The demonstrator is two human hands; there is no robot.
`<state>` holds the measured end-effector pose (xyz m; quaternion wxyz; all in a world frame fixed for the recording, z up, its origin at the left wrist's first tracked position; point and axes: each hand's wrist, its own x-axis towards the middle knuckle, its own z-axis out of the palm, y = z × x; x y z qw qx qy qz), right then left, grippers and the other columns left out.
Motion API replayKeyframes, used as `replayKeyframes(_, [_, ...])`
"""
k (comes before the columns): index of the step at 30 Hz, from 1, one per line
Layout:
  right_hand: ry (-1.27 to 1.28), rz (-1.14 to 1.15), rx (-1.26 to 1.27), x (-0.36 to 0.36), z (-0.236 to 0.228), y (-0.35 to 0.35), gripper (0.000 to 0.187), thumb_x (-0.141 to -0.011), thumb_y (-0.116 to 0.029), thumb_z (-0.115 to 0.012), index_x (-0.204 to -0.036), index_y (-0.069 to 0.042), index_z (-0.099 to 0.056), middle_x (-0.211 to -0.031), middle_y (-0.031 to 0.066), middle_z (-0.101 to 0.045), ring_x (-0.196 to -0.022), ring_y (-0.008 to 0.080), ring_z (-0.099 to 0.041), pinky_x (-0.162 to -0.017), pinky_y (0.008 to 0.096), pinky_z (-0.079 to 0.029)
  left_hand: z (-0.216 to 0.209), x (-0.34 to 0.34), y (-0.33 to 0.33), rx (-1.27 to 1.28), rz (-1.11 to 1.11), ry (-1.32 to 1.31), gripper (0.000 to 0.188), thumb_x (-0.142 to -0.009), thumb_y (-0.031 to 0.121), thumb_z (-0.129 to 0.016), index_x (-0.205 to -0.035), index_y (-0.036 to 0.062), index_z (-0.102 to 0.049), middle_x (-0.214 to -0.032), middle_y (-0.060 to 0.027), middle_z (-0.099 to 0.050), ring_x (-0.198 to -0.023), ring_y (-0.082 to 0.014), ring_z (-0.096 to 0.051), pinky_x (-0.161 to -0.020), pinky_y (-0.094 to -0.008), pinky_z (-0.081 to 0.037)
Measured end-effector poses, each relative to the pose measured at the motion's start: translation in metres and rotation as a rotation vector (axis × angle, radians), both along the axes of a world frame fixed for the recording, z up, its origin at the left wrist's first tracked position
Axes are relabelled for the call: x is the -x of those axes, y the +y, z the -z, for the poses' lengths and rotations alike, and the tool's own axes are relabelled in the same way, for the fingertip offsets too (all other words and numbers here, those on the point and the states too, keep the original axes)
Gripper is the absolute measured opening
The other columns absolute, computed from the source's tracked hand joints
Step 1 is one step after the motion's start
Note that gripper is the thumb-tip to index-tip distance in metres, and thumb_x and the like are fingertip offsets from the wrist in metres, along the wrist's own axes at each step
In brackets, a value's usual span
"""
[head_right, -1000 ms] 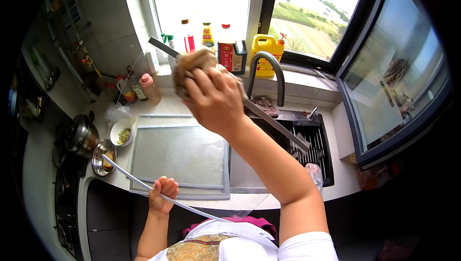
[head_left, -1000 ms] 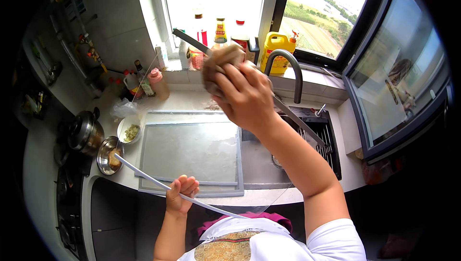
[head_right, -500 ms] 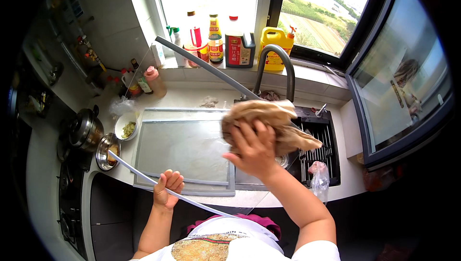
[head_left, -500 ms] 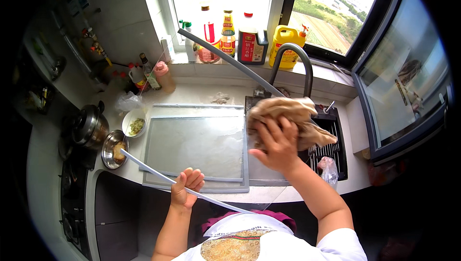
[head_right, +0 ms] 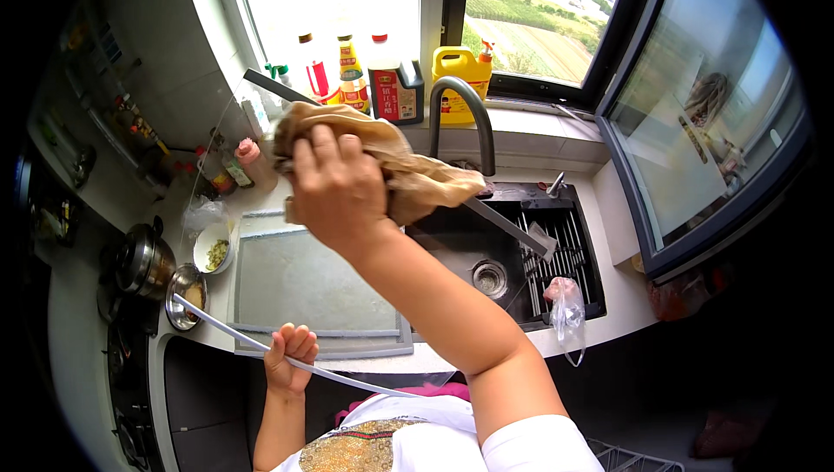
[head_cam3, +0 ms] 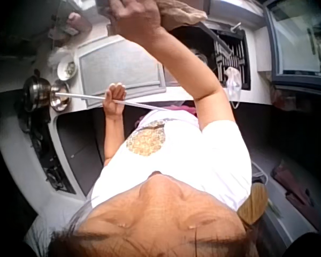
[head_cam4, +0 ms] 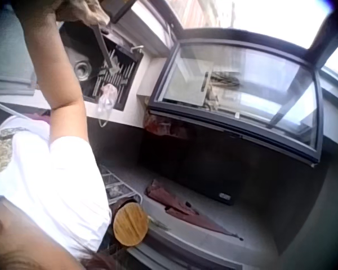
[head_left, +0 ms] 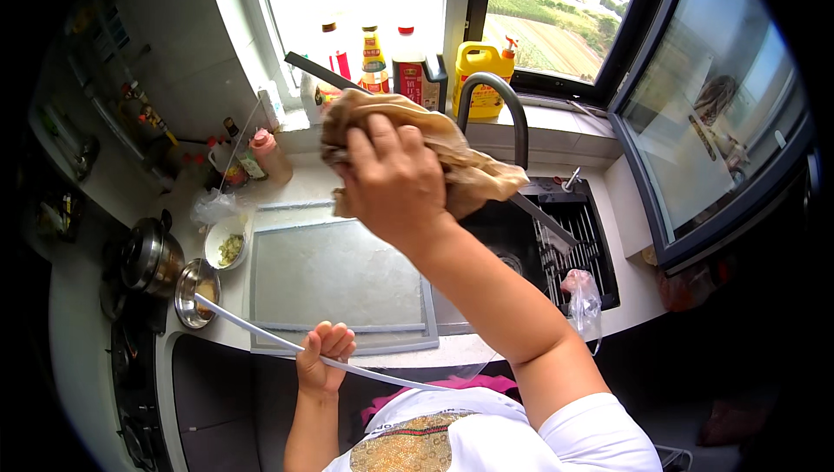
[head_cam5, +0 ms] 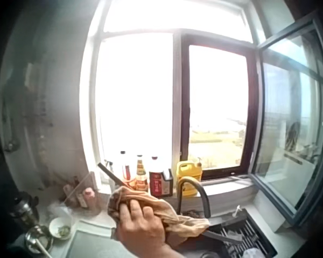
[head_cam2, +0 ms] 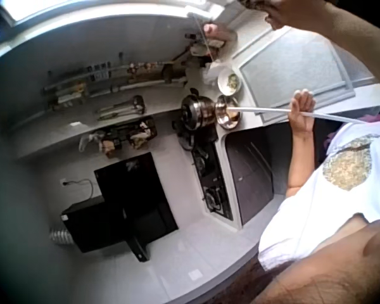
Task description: The person rinses a glass shelf in a sink, wipes the adjacent surfaces with a cloth, and then wipes both sides of the glass shelf with the cloth.
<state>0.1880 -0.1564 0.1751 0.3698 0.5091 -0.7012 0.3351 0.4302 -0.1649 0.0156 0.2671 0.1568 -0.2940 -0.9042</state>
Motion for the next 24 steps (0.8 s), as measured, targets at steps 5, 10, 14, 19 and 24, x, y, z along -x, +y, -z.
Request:
replayKeyframes(5, [-0.104, 0.108, -0.083, 0.021, 0.035, 0.077, 0.036, -0.073, -0.018, -0.07, -0.105, -0.002, -0.063, -0.108, 0.0136, -0.06, -0.084, 0.0297, -0.058, -0.075, 0.0374, -0.05, 0.007, 0.006, -0.004, -0.024, 0.037, 0.086, 0.046, -0.082, 0.043, -0.068, -0.065, 0.0173, -0.034, -0.061, 0.0063, -0.023, -0.057, -0.0084, -0.025, -0.05, -0.0239, -0.024])
replayKeyframes(10, [-0.215, 0.341, -0.134, 0.037, 0.094, 0.164, 0.034, -0.077, -0.015, -0.067, -0.107, 0.001, -0.062, -0.105, 0.019, -0.062, -0.091, 0.0366, -0.06, -0.08, 0.0418, -0.049, 0.011, 0.007, -0.003, -0.073, -0.077, -0.024, 0.047, -0.083, 0.042, -0.067, -0.064, 0.017, -0.032, -0.061, 0.006, -0.02, -0.056, -0.0085, -0.024, -0.049, -0.0235, -0.025])
replayKeyframes(14, [-0.348, 0.277, -0.044, 0.04, 0.082, 0.185, 0.037, -0.077, -0.016, -0.068, -0.11, -0.001, -0.061, -0.093, 0.0166, -0.064, -0.083, 0.0334, -0.061, -0.074, 0.0414, -0.05, 0.015, 0.006, -0.003, -0.098, -0.101, -0.029, 0.048, -0.083, 0.042, -0.067, -0.064, 0.0169, -0.032, -0.061, 0.0061, -0.02, -0.055, -0.0085, -0.022, -0.048, -0.0243, -0.022])
replayKeyframes(19, [-0.155, 0.115, -0.115, 0.019, 0.033, 0.131, 0.039, -0.076, -0.018, -0.069, -0.111, -0.002, -0.061, -0.085, 0.0142, -0.06, -0.081, 0.0325, -0.059, -0.072, 0.0393, -0.049, 0.01, 0.005, 0.001, -0.009, 0.024, 0.143, 0.049, -0.084, 0.042, -0.066, -0.063, 0.0171, -0.03, -0.061, 0.0062, -0.019, -0.056, -0.0084, -0.021, -0.048, -0.025, -0.02])
replayKeyframes(24, [-0.197, 0.042, 0.014, 0.005, 0.001, 0.094, 0.038, -0.077, -0.017, -0.066, -0.109, 0.002, -0.061, -0.077, 0.014, -0.062, -0.07, 0.0297, -0.061, -0.063, 0.0378, -0.049, -0.006, 0.001, 0.01, 0.061, -0.002, 0.122, 0.052, -0.084, 0.042, -0.067, -0.062, 0.0172, -0.027, -0.06, 0.0065, -0.019, -0.055, -0.0079, -0.019, -0.049, -0.0259, -0.018])
